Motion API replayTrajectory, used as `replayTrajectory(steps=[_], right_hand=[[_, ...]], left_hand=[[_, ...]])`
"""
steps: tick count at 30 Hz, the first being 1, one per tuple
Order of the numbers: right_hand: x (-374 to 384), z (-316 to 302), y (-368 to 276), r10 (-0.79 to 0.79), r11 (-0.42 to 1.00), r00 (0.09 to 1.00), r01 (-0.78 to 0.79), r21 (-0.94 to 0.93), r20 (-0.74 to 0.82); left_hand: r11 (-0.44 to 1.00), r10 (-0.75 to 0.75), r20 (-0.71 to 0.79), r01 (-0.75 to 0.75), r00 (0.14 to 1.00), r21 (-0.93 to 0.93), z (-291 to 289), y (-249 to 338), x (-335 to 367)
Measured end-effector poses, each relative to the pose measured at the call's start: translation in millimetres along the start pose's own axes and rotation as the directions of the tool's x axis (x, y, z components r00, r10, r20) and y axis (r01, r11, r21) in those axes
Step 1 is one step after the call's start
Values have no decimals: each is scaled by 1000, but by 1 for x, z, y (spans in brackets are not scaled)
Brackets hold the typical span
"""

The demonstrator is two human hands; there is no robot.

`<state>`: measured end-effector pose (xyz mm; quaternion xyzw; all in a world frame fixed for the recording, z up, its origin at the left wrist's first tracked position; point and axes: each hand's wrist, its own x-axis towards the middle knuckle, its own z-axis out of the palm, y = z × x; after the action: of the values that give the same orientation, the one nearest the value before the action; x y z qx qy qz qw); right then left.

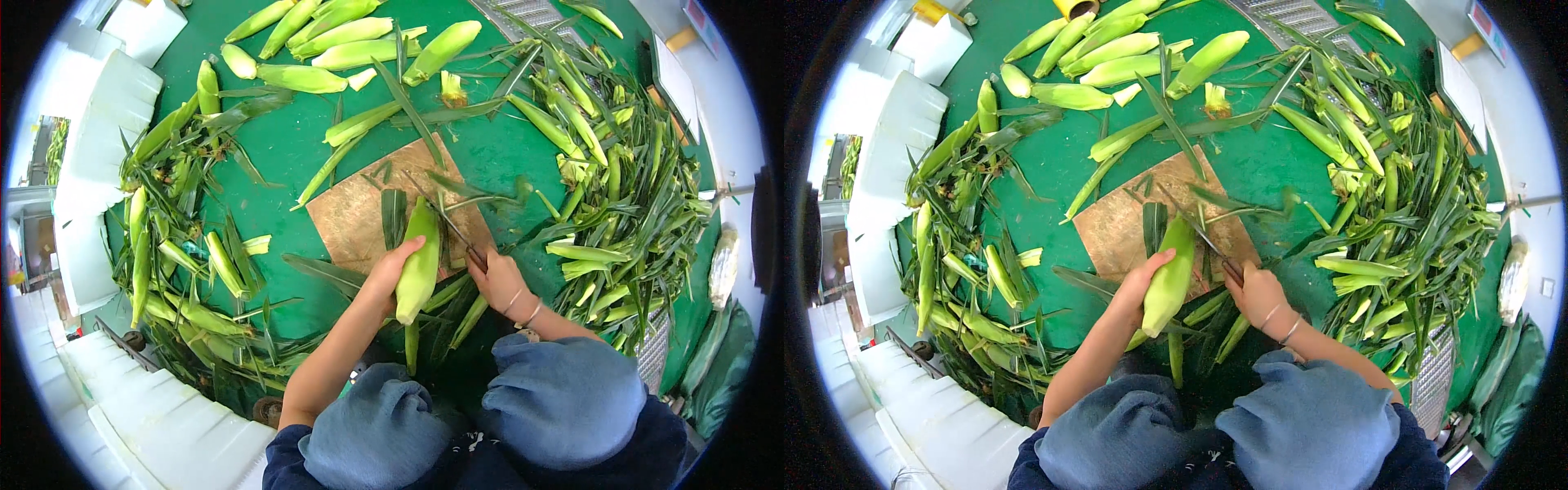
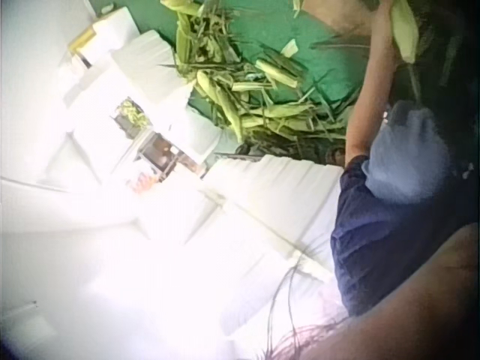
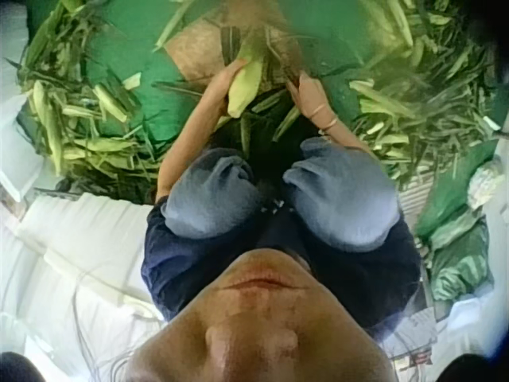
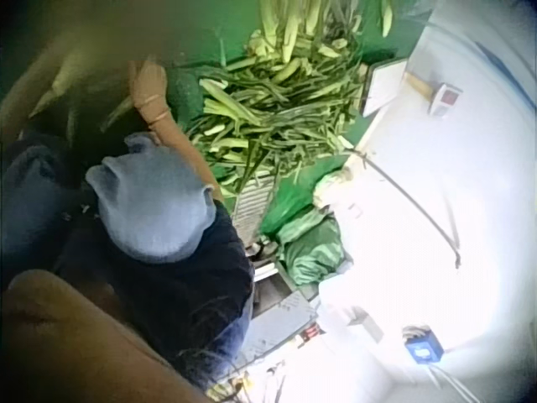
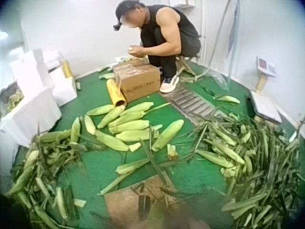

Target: The person uses a cleaver to trim the ends and husks off corn on a wooden cutting board before tossing the trimmed ears onto a pile.

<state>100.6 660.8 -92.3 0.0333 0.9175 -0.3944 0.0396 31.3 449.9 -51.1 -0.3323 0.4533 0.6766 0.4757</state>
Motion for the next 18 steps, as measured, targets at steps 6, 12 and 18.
replayTrajectory(steps=[6, 12, 18], right_hand=[[14, -40, 44, 300, 936, 934, -327, -127, -195], [34, -29, -12, 93, 990, 976, -69, 124, -199], [98, 38, -8, 300, 736, 942, -328, 592, 149]], left_hand=[[997, 25, -68, -30, 997, -76, -69, -8, -4], [814, 559, -45, -538, 828, 219, -71, 122, 21], [615, 786, -215, -692, 580, 378, -63, 321, 102]])
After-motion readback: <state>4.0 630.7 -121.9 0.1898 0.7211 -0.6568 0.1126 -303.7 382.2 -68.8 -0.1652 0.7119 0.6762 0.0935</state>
